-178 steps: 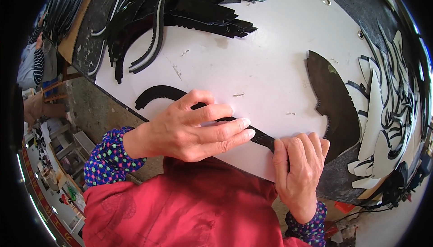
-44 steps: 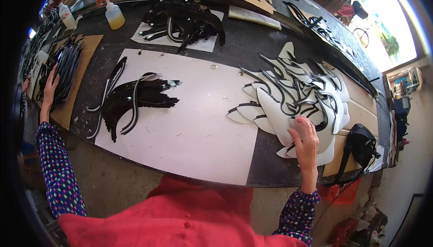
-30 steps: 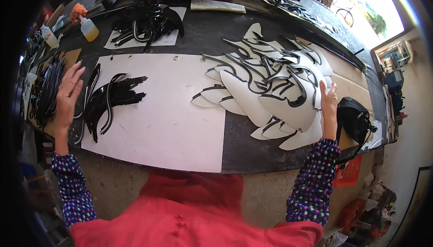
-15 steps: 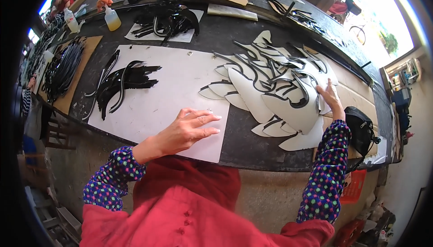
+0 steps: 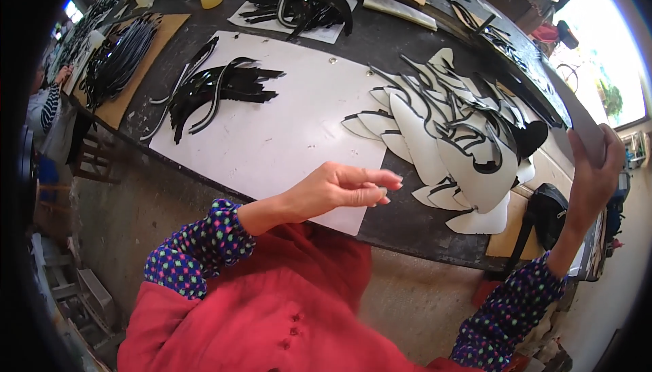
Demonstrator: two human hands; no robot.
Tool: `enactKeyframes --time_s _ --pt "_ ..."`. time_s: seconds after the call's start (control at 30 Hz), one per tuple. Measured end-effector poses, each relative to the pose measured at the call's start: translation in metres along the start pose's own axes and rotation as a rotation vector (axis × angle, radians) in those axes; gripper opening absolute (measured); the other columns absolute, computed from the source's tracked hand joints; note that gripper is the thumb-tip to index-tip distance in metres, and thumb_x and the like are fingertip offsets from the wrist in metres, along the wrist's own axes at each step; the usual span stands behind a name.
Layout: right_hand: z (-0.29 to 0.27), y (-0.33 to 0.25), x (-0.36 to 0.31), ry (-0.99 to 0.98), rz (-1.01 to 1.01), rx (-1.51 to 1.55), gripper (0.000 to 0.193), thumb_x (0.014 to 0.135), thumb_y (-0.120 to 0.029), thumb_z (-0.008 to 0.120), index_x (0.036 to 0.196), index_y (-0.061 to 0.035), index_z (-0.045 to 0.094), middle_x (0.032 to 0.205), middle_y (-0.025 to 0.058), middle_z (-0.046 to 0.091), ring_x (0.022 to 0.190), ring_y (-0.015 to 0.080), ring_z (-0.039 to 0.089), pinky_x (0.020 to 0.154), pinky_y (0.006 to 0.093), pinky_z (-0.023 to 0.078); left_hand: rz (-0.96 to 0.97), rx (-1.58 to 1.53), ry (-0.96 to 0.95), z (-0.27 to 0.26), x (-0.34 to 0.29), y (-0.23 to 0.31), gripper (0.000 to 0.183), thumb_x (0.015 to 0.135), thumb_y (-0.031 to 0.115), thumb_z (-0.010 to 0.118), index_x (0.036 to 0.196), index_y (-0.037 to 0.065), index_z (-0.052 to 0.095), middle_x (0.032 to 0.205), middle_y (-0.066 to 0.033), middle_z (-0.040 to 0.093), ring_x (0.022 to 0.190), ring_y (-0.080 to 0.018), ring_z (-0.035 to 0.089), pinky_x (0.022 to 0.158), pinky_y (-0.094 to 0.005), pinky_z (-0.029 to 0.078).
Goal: Organizing and inspecting various precut shoe upper components on a manufacturing workstation.
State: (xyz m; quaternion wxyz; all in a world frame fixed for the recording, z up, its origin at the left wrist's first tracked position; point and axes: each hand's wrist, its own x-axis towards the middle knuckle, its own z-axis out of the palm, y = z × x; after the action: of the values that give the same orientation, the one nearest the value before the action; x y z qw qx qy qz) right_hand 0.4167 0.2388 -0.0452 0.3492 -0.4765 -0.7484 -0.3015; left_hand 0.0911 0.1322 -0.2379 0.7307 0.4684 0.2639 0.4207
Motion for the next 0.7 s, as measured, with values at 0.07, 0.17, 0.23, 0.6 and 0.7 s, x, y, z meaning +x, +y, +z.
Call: enactKeyframes --time_s 0.07,0.17,0.23,0.6,0.7 --pt "-0.012 -0.052 -0.027 -0.010 -0.224 -0.005 0.035 0.077 -0.008 0.075 0.107 -0.0003 0.057 0.109 0.0127 0.058 0.098 0.0284 0.057 0.083 0.0378 0.048 -0.057 -0.370 -0.019 0.002 0.006 0.008 0.063 0.094 0.032 0.057 0.145 0.006 0.029 0.133 -0.0106 0.050 0.112 -0.0222 0.057 0.096 -0.0346 0.046" --pt "0.013 -0.132 -0.101 -0.159 -0.479 0.401 0.028 0.075 0.000 0.065 0.102 -0.0057 0.058 0.106 0.0103 0.057 0.100 0.0270 0.057 0.083 0.0410 0.045 -0.024 -0.850 -0.004 -0.010 0.001 0.001 0.076 0.094 0.037 0.054 0.150 0.009 0.011 0.135 -0.0140 0.047 0.114 -0.0303 0.057 0.097 -0.0403 0.047" --pt "0.016 -0.175 -0.117 -0.655 -0.460 0.390 0.027 0.075 -0.007 0.067 0.100 -0.0062 0.057 0.109 0.0089 0.057 0.101 0.0230 0.057 0.086 0.0424 0.043 -0.059 -0.598 0.201 -0.021 -0.012 0.005 0.052 0.097 0.016 0.050 0.142 0.004 0.028 0.132 -0.0148 0.050 0.112 -0.0279 0.059 0.091 -0.0382 0.052" --pt "0.078 -0.271 -0.126 -0.986 0.769 1.363 0.056 0.091 -0.003 0.058 0.141 0.0000 0.032 0.104 0.0121 0.062 0.089 0.0144 0.060 0.078 0.0253 0.047 0.198 0.138 0.495 -0.022 -0.053 -0.007 0.066 0.091 -0.004 0.047 0.149 0.007 0.017 0.146 -0.0139 0.031 0.125 -0.0224 0.042 0.106 -0.0329 0.035" --pt "0.087 -0.275 -0.123 -1.094 0.955 1.545 0.052 0.091 0.001 0.056 0.139 0.0027 0.035 0.090 0.0038 0.063 0.080 0.0061 0.055 0.071 0.0188 0.044 0.212 0.382 0.596 -0.043 -0.064 0.006 0.066 0.087 0.002 0.057 0.146 0.009 0.028 0.133 -0.0128 0.045 0.116 -0.0239 0.043 0.100 -0.0323 0.038"
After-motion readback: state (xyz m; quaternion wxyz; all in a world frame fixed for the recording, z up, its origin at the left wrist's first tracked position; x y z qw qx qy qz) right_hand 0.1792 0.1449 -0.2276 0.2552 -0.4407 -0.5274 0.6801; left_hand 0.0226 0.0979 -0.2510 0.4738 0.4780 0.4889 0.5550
